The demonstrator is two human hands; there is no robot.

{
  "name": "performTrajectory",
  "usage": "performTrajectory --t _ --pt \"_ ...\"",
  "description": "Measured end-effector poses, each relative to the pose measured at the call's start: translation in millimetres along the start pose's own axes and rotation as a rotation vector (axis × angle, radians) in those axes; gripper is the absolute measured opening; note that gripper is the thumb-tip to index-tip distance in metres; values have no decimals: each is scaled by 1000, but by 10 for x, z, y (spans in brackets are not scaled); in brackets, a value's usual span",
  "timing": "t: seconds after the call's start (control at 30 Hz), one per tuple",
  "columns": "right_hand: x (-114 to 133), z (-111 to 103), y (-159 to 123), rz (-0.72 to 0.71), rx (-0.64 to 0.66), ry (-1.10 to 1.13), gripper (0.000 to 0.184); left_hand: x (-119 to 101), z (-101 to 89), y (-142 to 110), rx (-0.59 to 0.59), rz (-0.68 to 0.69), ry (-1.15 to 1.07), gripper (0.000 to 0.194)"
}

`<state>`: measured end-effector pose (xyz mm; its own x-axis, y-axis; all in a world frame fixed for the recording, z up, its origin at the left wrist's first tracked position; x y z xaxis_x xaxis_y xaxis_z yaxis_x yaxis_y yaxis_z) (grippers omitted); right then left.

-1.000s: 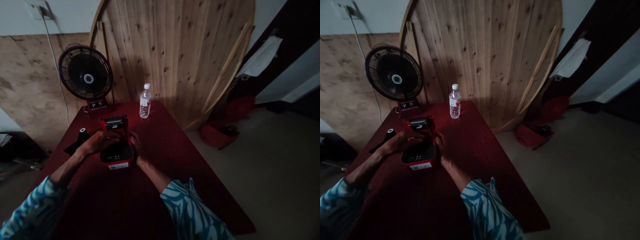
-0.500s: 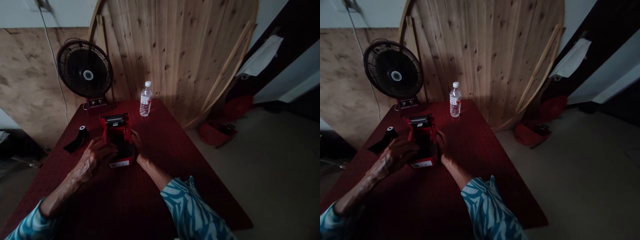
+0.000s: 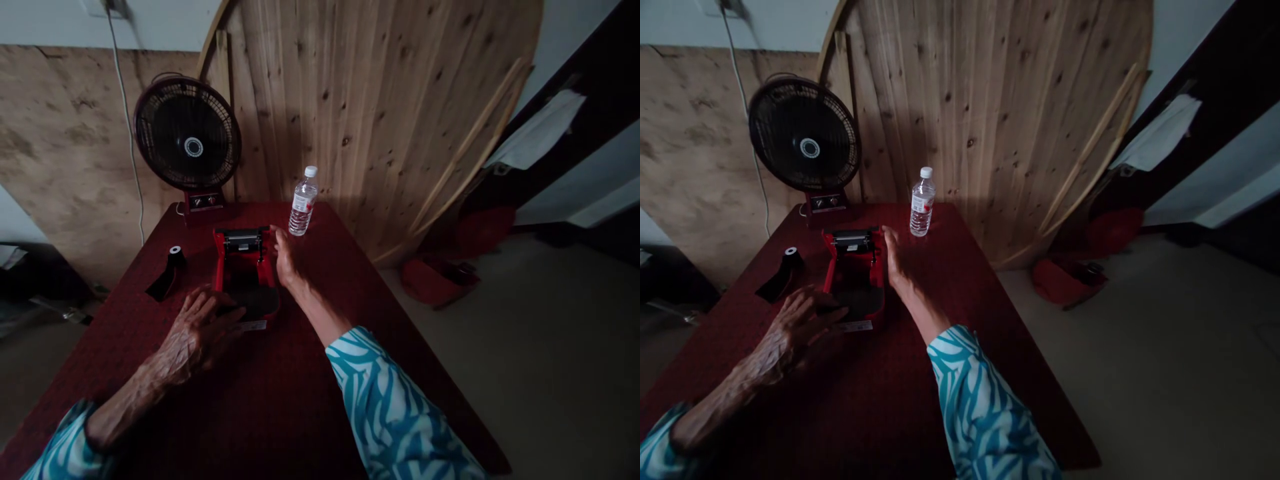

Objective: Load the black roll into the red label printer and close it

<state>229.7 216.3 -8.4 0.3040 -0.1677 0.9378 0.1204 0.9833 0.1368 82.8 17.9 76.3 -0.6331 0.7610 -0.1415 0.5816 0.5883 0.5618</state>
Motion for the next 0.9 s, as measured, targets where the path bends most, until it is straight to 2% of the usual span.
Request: performTrajectory --t 0.1,0.17,0.23,0.33,0.37,0.5,0.57,0.67,0.73,0.77,0.83,0.9 --pt "47 126 56 81 26 24 45 2 11 -28 -12 -2 12 29" --pt "82 109 -21 97 -2 5 45 9 14 -33 -17 -1 7 30" --pt "144 44 -160 50 -32 -60 42 15 15 -28 -21 -1 3 30" --pt "222 -41 -416 -63 -28 -168 24 23 30 -28 -17 -11 4 32" --pt "189 -81 -494 -46 -39 -159 19 24 35 -35 -18 -13 2 33" --pt "-42 -152 -702 118 -61 -43 35 54 40 -93 -32 -26 -52 32" --pt "-71 -136 -736 123 -54 1 36 208 2 -114 -69 -147 -156 31" --pt "-77 -114 -743 116 -49 25 37 688 -28 -182 -177 -563 -364 35" --pt "-77 -115 -740 116 -56 28 37 968 76 -242 -199 -827 -514 43" --pt "-75 -116 -737 115 -57 26 38 1058 164 -250 -186 -913 -600 50" --pt "-71 -120 -734 109 -55 15 38 1154 362 -233 -141 -1007 -778 61" --pt "-73 -123 -733 108 -48 -2 38 1183 496 -205 -125 -1023 -902 63"
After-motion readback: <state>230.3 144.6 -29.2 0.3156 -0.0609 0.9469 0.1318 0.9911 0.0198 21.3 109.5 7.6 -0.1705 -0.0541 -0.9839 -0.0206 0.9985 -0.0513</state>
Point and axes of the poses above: each hand's wrist, its own y-axis towards the middle knuckle, its own z-axis out of the palm, x = y × z, the point moved 9 cm from there along y, towards the middle knuckle, and after that the axes turned 4 degrees about -y, right-handed, at the moved point
